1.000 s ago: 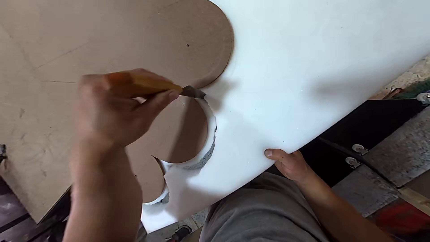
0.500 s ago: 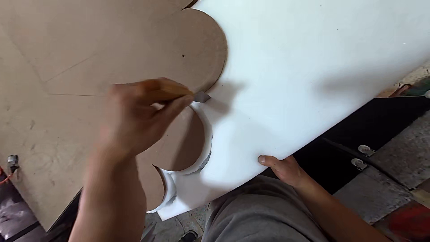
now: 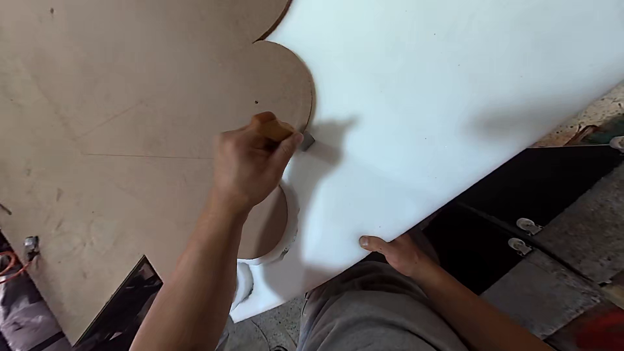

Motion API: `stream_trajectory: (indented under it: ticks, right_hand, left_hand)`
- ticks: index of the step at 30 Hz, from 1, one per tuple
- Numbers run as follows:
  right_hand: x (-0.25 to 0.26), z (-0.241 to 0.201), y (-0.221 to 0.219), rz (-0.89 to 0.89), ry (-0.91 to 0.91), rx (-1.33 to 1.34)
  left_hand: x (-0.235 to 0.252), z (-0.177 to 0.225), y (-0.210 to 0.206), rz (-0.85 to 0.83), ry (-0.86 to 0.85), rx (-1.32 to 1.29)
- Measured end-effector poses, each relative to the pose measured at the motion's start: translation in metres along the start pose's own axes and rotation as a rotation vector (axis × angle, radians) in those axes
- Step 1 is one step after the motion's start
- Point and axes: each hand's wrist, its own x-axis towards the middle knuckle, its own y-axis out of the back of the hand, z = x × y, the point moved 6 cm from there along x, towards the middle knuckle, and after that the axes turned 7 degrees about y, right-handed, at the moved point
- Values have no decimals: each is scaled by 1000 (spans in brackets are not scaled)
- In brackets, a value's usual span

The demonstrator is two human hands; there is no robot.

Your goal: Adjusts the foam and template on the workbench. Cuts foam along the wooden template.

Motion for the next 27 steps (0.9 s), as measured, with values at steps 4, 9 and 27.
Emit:
stream_trajectory:
  ticks: [4, 9, 27]
  right_hand:
    - [0, 2, 4, -28, -4, -14]
    - [2, -8, 7, -111, -11, -103]
    - [74, -204, 224, 458, 94, -170]
  left_hand:
    - [-7, 16, 3, 46, 63, 21]
    - [-8, -4, -24, 39, 192, 26]
    - [7, 14, -29, 5, 257, 211]
